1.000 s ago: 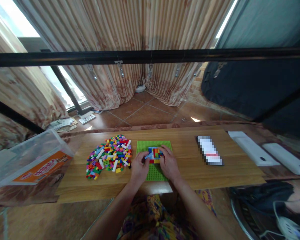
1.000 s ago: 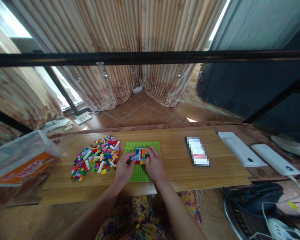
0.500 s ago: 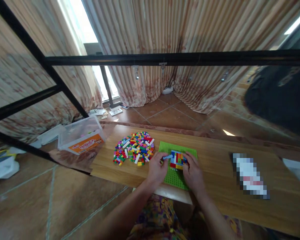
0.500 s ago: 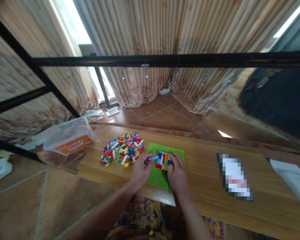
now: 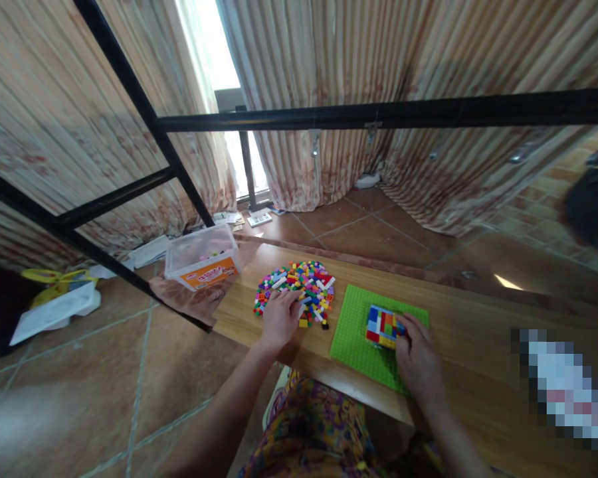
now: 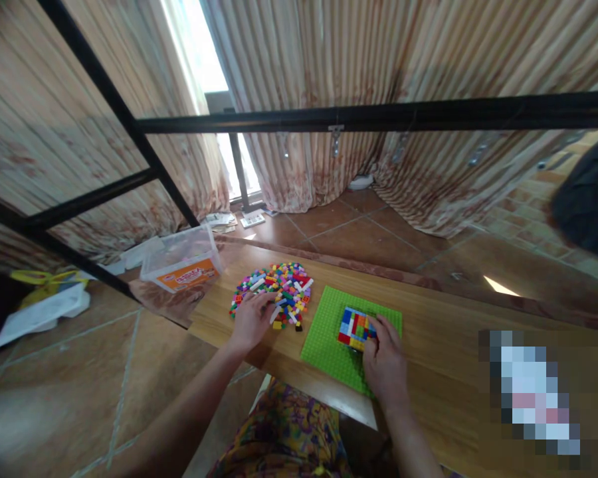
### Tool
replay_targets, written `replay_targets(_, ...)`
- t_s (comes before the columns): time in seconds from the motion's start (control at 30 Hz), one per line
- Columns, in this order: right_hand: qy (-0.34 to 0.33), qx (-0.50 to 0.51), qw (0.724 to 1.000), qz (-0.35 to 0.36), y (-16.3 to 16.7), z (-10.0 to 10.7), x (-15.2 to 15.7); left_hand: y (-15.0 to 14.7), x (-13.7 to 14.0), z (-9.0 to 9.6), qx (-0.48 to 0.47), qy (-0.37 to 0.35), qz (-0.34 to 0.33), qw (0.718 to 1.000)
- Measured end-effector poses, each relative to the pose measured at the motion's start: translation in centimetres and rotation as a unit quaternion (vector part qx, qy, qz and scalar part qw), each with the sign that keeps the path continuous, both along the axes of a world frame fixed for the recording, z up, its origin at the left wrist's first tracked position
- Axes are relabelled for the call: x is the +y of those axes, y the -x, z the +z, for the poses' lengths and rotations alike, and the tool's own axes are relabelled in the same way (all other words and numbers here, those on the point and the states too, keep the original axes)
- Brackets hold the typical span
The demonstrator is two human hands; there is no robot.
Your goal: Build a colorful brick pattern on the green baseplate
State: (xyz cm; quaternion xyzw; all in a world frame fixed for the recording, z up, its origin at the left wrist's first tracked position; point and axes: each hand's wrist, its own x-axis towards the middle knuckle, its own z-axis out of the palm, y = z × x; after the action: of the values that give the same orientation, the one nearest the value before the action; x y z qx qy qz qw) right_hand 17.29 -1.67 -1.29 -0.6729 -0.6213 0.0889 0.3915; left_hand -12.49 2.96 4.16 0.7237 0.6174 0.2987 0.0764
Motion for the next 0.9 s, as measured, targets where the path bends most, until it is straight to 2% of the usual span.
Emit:
replay_targets(0.17, -0.006, -0.005, 1.0, 0.006, 0.0, 0.0, 0.0, 1.5, -0.1, -0.2, -0.014, 0.001, 0.014, 1.0)
replay_targets(0.3, -0.011, -0.003, 1.0, 0.004, 0.0, -0.1, 0.1, 3.4, 0.0, -0.1, -0.029, -0.016, 0.051, 0.998)
replay_targets(0.43, -0.02, 0.001, 1.0, 0.009, 0.0, -0.2, 0.1, 4.2, 1.2, 0.4, -0.019, -0.02, 0.08, 0.996)
replay_targets(0.7, -0.011, -0.005, 1.0, 0.013, -0.1, -0.3, 0.1, 2.7, 6.5, 1.3, 0.091, 0.03, -0.017, 0.995)
replay_targets(0.9, -0.011, -0.004, 1.0, 0.008, 0.0, -0.2, 0.1, 2.5, 7.8, 0.8, 0.086, 0.06, -0.048, 0.993)
